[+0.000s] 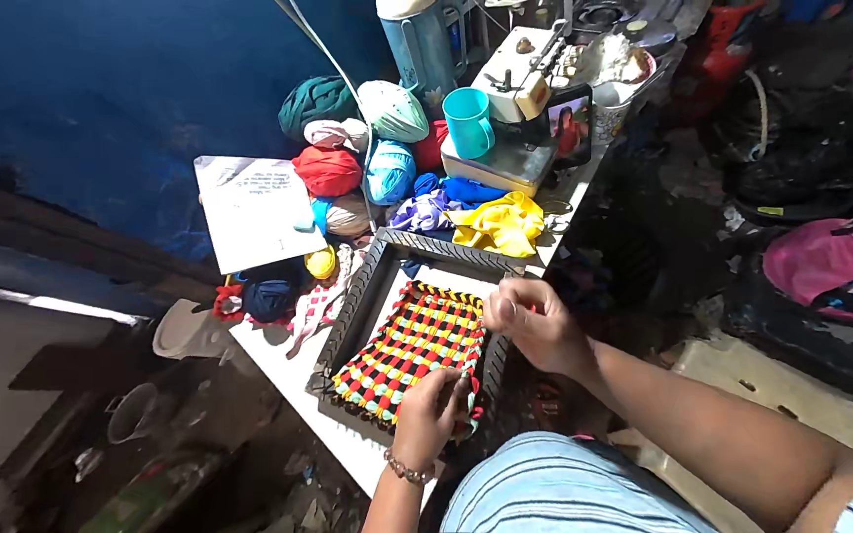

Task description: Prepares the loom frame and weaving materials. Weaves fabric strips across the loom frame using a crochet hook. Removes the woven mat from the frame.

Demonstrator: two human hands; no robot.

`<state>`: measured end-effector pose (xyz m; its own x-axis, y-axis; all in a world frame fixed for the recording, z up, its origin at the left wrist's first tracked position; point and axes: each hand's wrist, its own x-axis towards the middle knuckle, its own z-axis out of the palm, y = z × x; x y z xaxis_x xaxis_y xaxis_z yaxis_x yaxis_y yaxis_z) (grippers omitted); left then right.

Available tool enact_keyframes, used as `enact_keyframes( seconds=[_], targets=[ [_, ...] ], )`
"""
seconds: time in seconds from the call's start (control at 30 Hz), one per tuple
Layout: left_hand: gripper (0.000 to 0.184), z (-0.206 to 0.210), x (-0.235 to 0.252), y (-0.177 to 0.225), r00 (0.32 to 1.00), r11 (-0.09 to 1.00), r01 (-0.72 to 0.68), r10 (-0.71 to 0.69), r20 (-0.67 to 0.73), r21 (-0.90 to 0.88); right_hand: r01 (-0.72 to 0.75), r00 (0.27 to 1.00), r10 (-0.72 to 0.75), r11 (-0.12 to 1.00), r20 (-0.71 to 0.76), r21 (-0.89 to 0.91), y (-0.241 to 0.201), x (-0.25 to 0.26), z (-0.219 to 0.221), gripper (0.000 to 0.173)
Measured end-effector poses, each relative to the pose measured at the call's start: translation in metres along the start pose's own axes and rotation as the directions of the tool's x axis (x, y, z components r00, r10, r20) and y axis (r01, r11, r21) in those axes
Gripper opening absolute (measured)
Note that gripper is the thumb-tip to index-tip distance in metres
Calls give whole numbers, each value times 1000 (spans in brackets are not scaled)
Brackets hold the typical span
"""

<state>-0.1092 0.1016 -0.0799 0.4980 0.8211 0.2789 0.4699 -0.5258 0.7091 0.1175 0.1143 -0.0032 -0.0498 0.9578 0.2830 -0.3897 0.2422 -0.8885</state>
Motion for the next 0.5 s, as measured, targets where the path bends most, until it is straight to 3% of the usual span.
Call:
enact_keyframes(
  seconds=[0.17, 0.5],
  targets=[
    [21, 1, 1, 3, 999, 999, -1, 3, -44, 33, 23, 1000, -23, 1000, 16, 15, 34, -24, 6, 40],
    [23, 2, 1, 6, 995, 996, 88, -87, -38, 17, -2, 999, 3, 999, 32, -51, 33, -33, 6, 40]
  ],
)
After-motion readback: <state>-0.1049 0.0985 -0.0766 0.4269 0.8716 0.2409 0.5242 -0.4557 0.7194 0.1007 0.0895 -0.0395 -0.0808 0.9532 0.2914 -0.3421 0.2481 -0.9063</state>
